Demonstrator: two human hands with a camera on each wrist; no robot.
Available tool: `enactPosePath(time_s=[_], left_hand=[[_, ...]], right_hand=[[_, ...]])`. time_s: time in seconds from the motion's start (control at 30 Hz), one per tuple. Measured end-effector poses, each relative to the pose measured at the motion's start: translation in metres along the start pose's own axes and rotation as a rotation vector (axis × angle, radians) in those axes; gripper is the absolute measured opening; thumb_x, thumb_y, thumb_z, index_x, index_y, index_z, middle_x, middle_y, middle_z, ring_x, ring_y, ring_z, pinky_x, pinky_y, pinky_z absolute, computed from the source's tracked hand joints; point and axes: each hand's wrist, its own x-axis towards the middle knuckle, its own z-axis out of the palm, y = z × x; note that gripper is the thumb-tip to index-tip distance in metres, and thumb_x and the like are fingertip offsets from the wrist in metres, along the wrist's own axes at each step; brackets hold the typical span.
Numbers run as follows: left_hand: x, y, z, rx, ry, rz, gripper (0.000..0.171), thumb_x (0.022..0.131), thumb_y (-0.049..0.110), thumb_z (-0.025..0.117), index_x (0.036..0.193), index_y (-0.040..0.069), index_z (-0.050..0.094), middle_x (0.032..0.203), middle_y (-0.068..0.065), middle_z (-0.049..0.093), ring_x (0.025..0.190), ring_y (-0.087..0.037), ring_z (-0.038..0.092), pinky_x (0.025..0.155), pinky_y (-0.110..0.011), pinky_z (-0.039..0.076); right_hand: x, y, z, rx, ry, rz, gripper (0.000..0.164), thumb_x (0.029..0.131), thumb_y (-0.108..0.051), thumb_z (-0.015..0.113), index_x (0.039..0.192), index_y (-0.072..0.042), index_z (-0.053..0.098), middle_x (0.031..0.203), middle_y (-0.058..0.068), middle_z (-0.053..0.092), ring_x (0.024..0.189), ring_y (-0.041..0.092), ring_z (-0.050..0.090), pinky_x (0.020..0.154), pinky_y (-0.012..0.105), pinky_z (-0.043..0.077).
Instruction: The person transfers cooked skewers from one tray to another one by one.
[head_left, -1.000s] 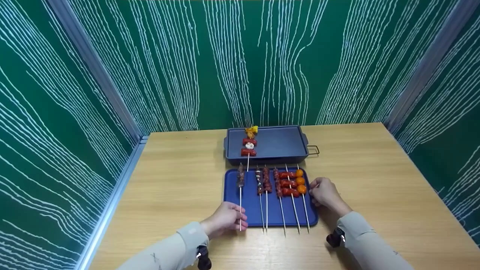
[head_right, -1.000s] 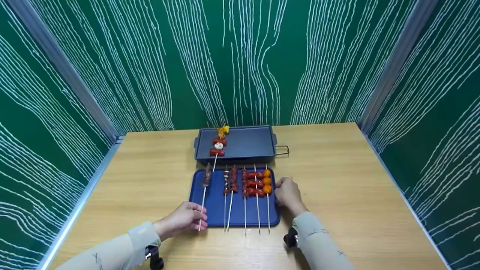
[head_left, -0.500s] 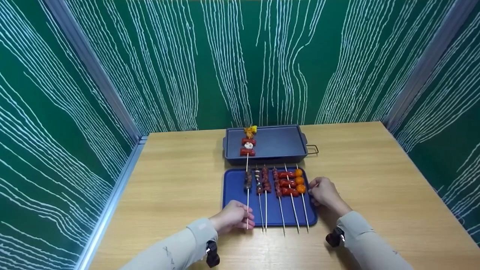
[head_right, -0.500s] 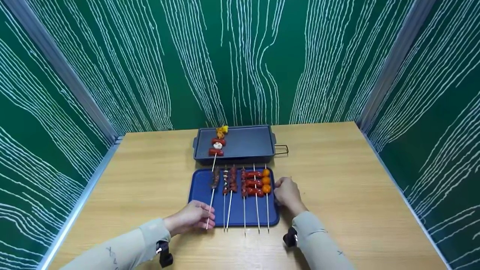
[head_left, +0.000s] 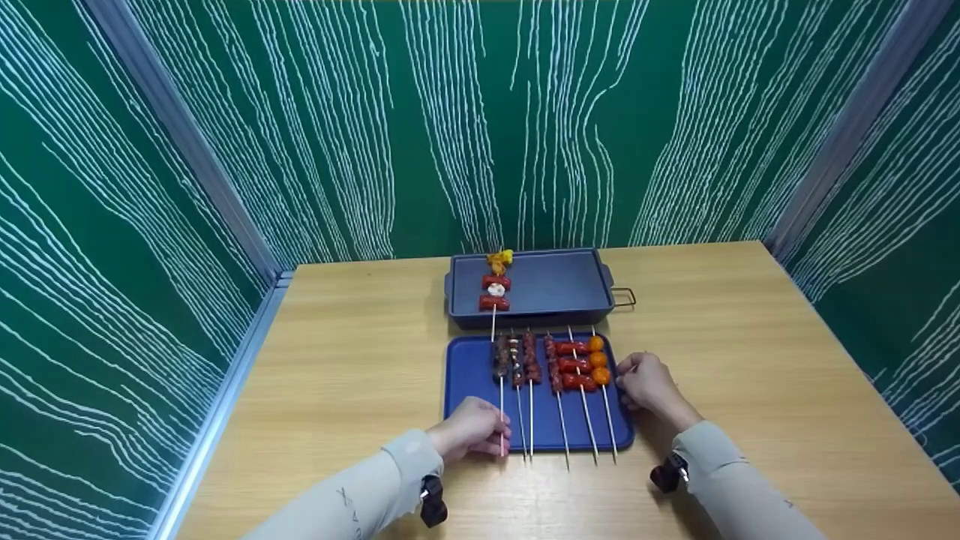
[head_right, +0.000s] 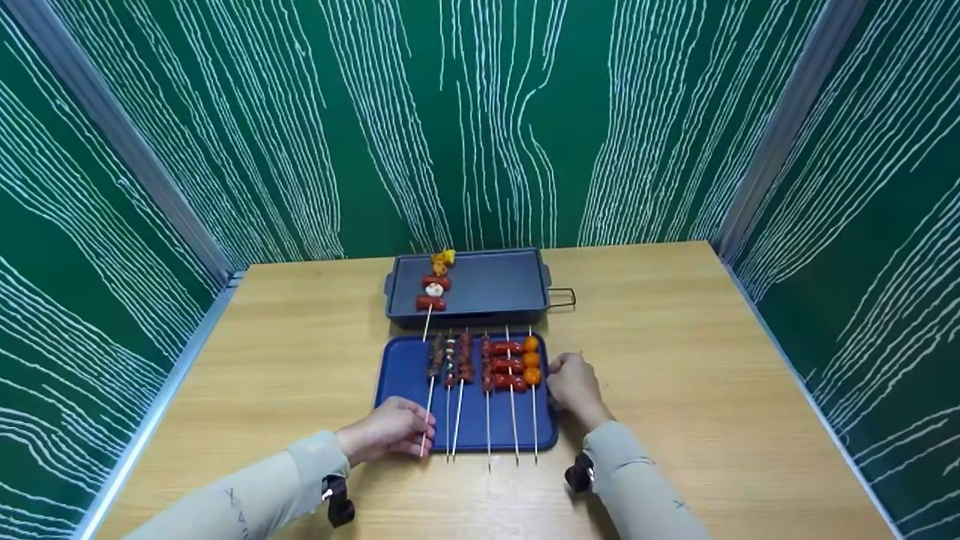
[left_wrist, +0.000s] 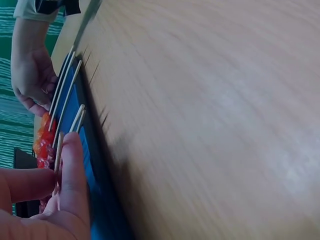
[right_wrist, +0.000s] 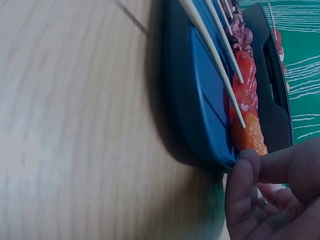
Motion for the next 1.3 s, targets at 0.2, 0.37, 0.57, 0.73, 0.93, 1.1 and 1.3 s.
enactPosePath(time_s=[0.2, 0.37, 0.57, 0.73, 0.93, 1.1, 1.3], left_hand=[[-0.001, 0.005, 0.001, 0.093, 0.051, 0.011, 0.016, 0.092, -0.010, 0.059, 0.099, -0.008, 0.073, 0.069, -0.002, 0.058, 0.053, -0.009, 0.059, 0.052, -0.019, 0.061], [-0.001, 0.006, 0.001, 0.138, 0.080, 0.030, 0.011, 0.090, -0.011, 0.060, 0.093, -0.004, 0.068, 0.067, -0.004, 0.060, 0.052, -0.011, 0.060, 0.053, -0.023, 0.064], [-0.001, 0.007, 0.002, 0.207, 0.119, 0.066, 0.021, 0.087, -0.013, 0.057, 0.081, 0.007, 0.057, 0.062, -0.004, 0.061, 0.045, -0.010, 0.059, 0.046, -0.024, 0.061], [-0.001, 0.008, 0.002, 0.284, 0.149, 0.075, 0.032, 0.083, -0.013, 0.058, 0.065, 0.013, 0.052, 0.052, -0.002, 0.059, 0.039, -0.007, 0.056, 0.039, -0.020, 0.054], [0.000, 0.013, 0.000, 0.362, 0.176, 0.054, 0.034, 0.082, -0.010, 0.067, 0.064, 0.014, 0.052, 0.050, 0.000, 0.056, 0.037, -0.007, 0.054, 0.039, -0.022, 0.056], [0.001, 0.024, -0.003, 0.378, 0.194, 0.064, 0.027, 0.082, -0.008, 0.068, 0.071, 0.012, 0.054, 0.054, -0.001, 0.058, 0.039, -0.008, 0.055, 0.044, -0.026, 0.061], [0.003, 0.045, -0.009, 0.359, 0.199, 0.096, 0.029, 0.086, -0.007, 0.063, 0.068, 0.014, 0.053, 0.059, -0.002, 0.062, 0.044, -0.009, 0.057, 0.049, -0.028, 0.064]], right_hand=[[-0.001, 0.000, -0.001, 0.008, -0.007, 0.007, 0.014, 0.091, 0.006, 0.060, 0.104, 0.011, 0.062, 0.079, 0.012, 0.064, 0.053, 0.015, 0.061, 0.046, 0.027, 0.060], [-0.001, -0.003, -0.001, 0.015, -0.007, 0.001, 0.015, 0.091, 0.007, 0.060, 0.105, 0.012, 0.062, 0.080, 0.014, 0.064, 0.053, 0.016, 0.061, 0.046, 0.028, 0.061], [-0.001, -0.004, 0.000, 0.006, -0.002, -0.005, 0.011, 0.092, 0.007, 0.060, 0.103, 0.010, 0.062, 0.079, 0.013, 0.064, 0.052, 0.016, 0.060, 0.045, 0.028, 0.060], [0.000, -0.004, 0.000, -0.001, -0.005, -0.013, 0.010, 0.093, 0.008, 0.058, 0.102, 0.008, 0.062, 0.080, 0.014, 0.064, 0.053, 0.017, 0.061, 0.046, 0.029, 0.060], [-0.001, -0.003, 0.000, -0.005, -0.006, -0.013, 0.007, 0.093, 0.008, 0.059, 0.099, 0.006, 0.062, 0.078, 0.013, 0.064, 0.052, 0.016, 0.061, 0.045, 0.029, 0.060], [-0.002, -0.001, 0.000, 0.003, -0.004, -0.020, 0.006, 0.092, 0.008, 0.060, 0.097, 0.005, 0.063, 0.072, 0.009, 0.064, 0.050, 0.014, 0.060, 0.043, 0.027, 0.059], [-0.001, 0.001, -0.001, -0.002, -0.011, -0.026, 0.007, 0.093, 0.007, 0.060, 0.099, 0.008, 0.063, 0.072, 0.009, 0.064, 0.051, 0.015, 0.061, 0.044, 0.028, 0.059]])
